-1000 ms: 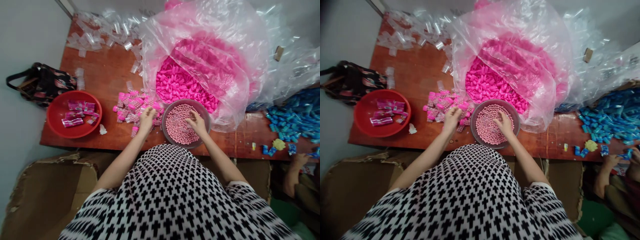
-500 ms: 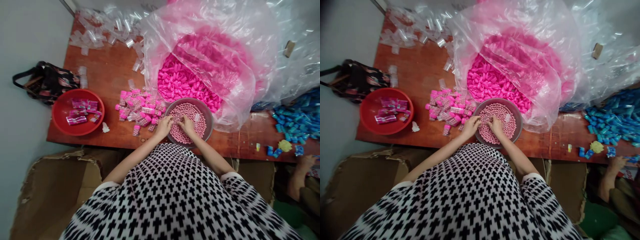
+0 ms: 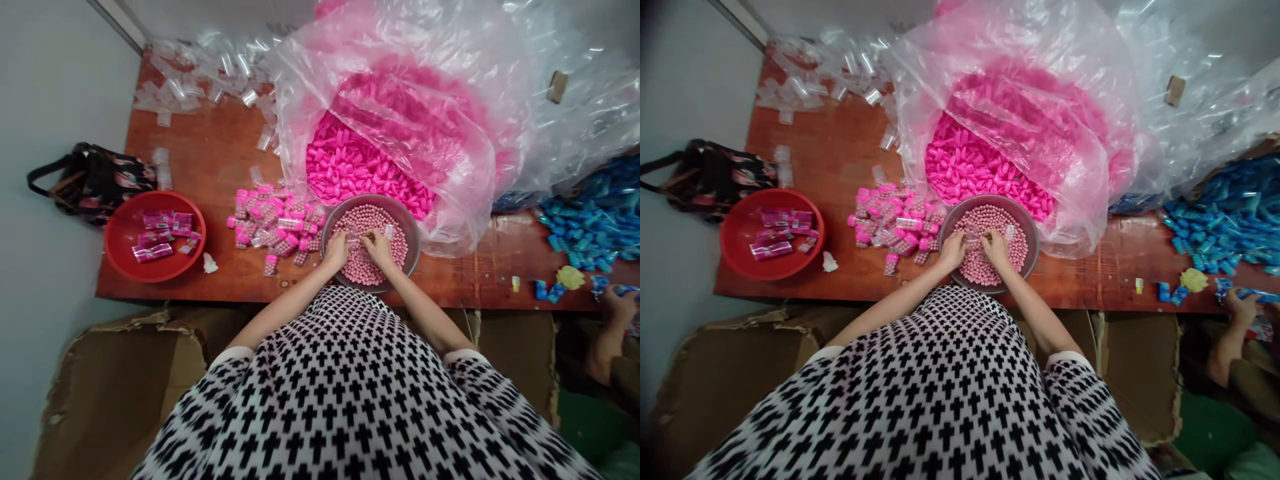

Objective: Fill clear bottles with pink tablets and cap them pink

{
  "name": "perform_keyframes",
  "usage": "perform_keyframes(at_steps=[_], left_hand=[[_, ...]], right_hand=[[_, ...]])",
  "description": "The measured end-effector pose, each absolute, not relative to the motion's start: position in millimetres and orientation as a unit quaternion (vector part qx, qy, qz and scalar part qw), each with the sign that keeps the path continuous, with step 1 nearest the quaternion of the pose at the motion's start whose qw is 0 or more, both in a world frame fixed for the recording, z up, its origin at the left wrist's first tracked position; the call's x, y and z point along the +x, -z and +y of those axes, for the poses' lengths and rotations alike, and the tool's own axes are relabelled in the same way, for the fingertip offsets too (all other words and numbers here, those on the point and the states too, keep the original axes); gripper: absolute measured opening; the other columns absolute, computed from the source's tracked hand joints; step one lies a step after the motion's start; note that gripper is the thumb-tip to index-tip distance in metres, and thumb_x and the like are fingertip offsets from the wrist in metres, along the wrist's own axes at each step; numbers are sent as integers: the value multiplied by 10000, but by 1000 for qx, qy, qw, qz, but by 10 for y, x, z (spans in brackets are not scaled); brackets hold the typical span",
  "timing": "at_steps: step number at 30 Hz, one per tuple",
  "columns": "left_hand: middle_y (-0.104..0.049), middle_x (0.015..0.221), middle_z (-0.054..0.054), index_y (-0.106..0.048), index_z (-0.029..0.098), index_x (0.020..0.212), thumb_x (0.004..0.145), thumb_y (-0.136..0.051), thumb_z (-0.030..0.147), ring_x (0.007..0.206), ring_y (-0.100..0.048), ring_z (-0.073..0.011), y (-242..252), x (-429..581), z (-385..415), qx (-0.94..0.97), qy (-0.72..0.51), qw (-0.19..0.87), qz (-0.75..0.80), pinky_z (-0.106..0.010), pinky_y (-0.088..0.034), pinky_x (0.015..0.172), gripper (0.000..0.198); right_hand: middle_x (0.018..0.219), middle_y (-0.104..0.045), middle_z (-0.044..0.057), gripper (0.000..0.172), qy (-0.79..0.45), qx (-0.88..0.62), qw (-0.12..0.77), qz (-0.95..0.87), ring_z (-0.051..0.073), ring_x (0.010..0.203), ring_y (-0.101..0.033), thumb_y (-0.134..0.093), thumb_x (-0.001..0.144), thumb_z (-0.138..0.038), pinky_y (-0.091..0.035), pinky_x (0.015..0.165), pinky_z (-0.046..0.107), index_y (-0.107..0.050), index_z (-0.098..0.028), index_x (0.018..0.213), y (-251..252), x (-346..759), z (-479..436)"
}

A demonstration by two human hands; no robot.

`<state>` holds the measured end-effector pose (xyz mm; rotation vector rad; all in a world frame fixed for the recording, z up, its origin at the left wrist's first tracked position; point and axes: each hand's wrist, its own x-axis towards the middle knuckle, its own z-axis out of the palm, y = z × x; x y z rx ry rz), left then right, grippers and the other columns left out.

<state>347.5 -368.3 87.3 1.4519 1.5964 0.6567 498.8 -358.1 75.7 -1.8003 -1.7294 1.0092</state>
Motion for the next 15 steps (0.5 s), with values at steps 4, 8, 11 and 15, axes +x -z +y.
perform_keyframes(at_steps=[4,8,11,15], left_hand=[[-583,1116,-148,-582,126,1069,799,-524,114,1065,-553,-258,-896,3502,-3665,631,-123,379,666,-373,-412,944,276],[-573,1159,-128,-587,170,1099,834,-506,167,1039,-577,-244,-908,3540,-3575,642,-40,359,676,-342,-435,903,277],[-614,1093,-137,-624,152,1053,836,-515,189,1024,-587,-253,-888,3566,-3503,645,-49,368,668,-335,-436,885,246],[-638,1058,-120,-646,163,1010,835,-530,205,993,-600,-242,-834,3573,-3495,650,-65,393,648,-328,-433,878,214]], right_hand=[[951,-672,69,384,-326,-668,103,-661,200,857,-607,-646,749,-420,-440,761,302,-595,-175,1040,-703,4976,-3603],[881,-684,35,300,-343,-662,77,-662,179,810,-606,-648,758,-447,-422,703,261,-645,-190,914,-640,4958,-3568],[766,-668,0,225,-377,-639,91,-664,142,722,-590,-600,807,-405,-404,661,231,-646,-186,785,-617,4996,-3537],[837,-656,38,204,-336,-657,88,-669,155,777,-574,-619,793,-352,-406,715,254,-642,-162,863,-634,5042,-3564]])
